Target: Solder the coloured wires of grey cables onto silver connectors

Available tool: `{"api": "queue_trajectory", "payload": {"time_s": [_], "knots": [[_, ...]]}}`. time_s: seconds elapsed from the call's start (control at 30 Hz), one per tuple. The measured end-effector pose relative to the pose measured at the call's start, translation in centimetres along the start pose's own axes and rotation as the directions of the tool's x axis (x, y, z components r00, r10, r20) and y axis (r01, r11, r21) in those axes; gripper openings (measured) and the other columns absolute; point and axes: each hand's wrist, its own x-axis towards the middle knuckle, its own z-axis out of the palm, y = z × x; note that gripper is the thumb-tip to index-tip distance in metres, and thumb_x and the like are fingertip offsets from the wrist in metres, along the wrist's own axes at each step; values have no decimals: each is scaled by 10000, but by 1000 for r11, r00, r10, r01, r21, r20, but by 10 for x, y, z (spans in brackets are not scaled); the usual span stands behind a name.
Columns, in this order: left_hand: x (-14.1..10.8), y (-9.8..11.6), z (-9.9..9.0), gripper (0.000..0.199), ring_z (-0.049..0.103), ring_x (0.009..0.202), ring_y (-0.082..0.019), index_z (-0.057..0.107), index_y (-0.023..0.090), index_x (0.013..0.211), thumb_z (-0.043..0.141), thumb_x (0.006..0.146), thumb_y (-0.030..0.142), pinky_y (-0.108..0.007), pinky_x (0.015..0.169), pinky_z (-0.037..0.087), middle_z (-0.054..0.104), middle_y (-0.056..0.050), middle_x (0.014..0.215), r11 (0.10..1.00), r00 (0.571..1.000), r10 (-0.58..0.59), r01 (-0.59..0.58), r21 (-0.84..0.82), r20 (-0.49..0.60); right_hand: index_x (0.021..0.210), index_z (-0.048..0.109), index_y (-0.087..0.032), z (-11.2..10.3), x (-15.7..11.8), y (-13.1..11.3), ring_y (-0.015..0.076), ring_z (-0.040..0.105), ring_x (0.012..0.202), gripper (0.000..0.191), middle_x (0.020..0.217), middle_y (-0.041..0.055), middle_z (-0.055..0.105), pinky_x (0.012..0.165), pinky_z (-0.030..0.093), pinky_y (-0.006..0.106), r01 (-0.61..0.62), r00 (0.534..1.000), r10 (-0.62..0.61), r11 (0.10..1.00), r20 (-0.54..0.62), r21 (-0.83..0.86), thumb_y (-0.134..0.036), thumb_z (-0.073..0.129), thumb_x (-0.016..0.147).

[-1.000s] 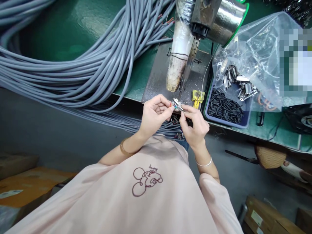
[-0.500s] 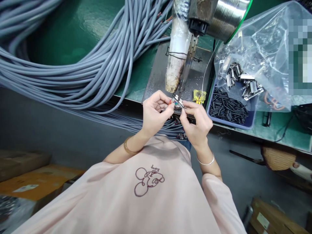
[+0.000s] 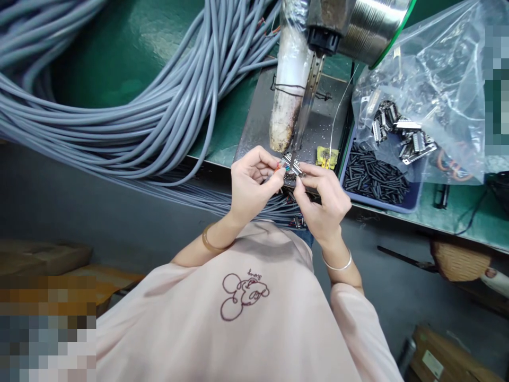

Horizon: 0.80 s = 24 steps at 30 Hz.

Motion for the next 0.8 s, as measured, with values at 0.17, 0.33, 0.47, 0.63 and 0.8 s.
{"api": "queue_trajectory", "payload": {"time_s": [0.17,0.33,0.47,0.63,0.8], "knots": [[0,2,-2,157,515,513,-34,520,179,738,657,791,121,-160,457,408,569,43,692,999,999,-37,38,-30,26,856,617,-245,-1,-3,-1,172,750,901,144,1063,9,772,775,627,325,65,998,-65,997,15,-41,-136,711,839],[-2,-2,-5,176,503,516,-28,519,177,727,677,771,114,-155,476,419,587,44,703,994,994,-98,100,-46,53,856,588,-243,-1,-9,1,153,752,887,145,1076,8,777,768,621,289,104,994,-102,992,31,-75,-138,688,851],[-3,-5,-5,175,499,515,-30,520,180,735,676,786,121,-157,475,415,580,44,696,994,994,-94,96,-51,50,871,609,-242,-1,-8,1,171,753,910,119,1028,6,777,794,621,324,58,998,-56,997,33,-55,-153,687,865],[-1,-3,-3,180,497,514,-33,512,181,733,663,803,111,-161,467,382,557,44,671,999,998,-46,46,-14,33,865,642,-241,1,-2,0,167,741,926,125,991,-4,767,830,613,332,20,999,-19,999,28,-32,-129,698,859],[2,4,-2,184,487,516,-29,515,177,726,674,781,105,-159,468,373,562,43,680,1000,999,-25,25,-17,30,869,656,-248,-1,3,-3,175,741,921,131,1002,-3,764,821,614,341,35,999,-34,998,25,-47,-130,711,849]]}}
